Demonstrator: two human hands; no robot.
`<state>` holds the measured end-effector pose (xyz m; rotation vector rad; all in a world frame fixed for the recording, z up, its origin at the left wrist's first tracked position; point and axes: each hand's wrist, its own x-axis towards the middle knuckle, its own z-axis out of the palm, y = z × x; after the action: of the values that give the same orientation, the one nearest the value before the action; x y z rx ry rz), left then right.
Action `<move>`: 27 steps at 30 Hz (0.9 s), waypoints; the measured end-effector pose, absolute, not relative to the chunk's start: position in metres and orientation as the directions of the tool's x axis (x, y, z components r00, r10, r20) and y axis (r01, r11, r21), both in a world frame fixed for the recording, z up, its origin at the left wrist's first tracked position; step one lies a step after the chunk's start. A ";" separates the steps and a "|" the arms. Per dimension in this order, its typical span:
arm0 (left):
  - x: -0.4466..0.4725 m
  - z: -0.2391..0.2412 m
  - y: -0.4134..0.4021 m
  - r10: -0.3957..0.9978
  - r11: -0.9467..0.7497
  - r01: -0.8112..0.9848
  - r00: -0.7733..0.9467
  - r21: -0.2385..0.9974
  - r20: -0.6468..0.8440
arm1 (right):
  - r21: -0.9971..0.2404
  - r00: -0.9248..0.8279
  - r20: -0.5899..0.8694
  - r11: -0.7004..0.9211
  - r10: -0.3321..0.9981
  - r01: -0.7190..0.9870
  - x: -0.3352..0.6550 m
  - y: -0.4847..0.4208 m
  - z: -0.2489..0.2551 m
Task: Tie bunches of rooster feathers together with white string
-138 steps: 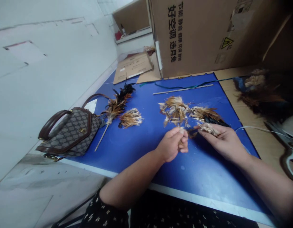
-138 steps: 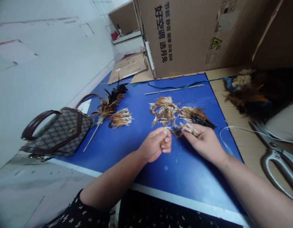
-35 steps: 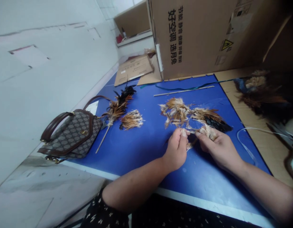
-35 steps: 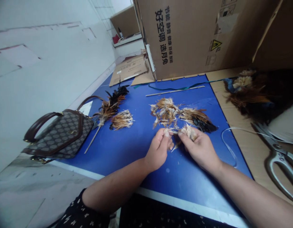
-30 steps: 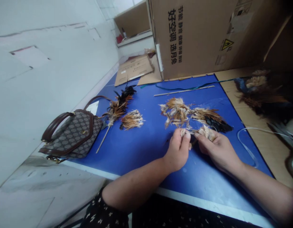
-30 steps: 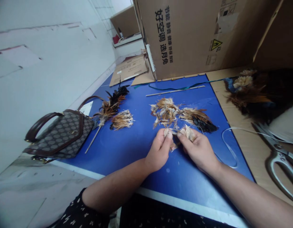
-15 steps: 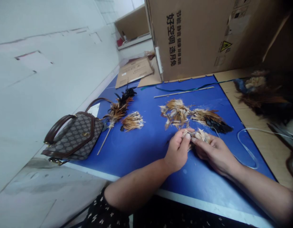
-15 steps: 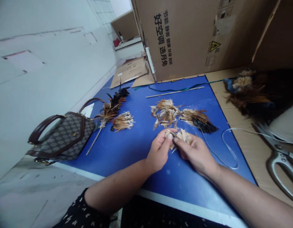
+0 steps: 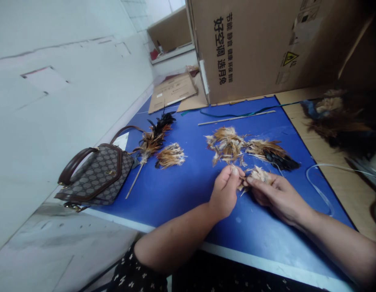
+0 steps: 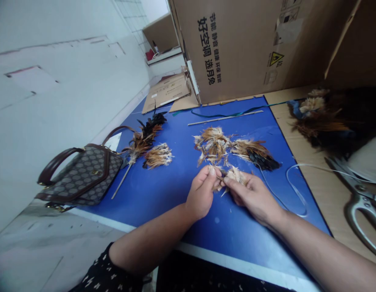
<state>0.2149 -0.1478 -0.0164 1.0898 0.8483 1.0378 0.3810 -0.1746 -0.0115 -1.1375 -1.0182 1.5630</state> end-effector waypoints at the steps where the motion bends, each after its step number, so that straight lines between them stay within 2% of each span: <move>1: 0.215 -0.017 -0.147 0.950 0.138 -0.255 0.308 0.957 -0.055 | -0.959 -0.116 -0.186 -0.206 0.976 -0.195 0.384 -0.174 -0.012; 3: 0.214 -0.016 -0.145 0.947 0.140 -0.274 0.317 0.951 -0.048 | -0.980 -0.030 -0.132 -0.135 0.991 -0.149 0.391 -0.171 -0.012; 6: 0.213 -0.014 -0.145 0.915 0.190 -0.307 0.399 0.933 -0.055 | -0.999 0.079 -0.014 -0.017 0.997 0.034 0.399 -0.169 -0.007; 9: 0.214 -0.015 -0.147 0.839 0.305 -0.302 0.535 0.903 -0.104 | -0.985 0.045 0.090 0.082 0.995 0.152 0.400 -0.170 0.001; 14: 0.216 -0.018 -0.150 0.779 0.356 -0.299 0.618 0.885 -0.105 | -0.996 -0.166 0.078 0.086 0.983 0.038 0.396 -0.174 0.004; 27: 0.212 -0.014 -0.147 0.759 0.377 -0.260 0.636 0.889 -0.136 | -0.984 -0.255 0.170 0.176 0.952 -0.001 0.397 -0.173 0.007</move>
<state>0.2122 -0.1471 -0.0138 0.9784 0.5941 0.7030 0.3967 -0.1731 0.0067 -0.9599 -1.4892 1.2481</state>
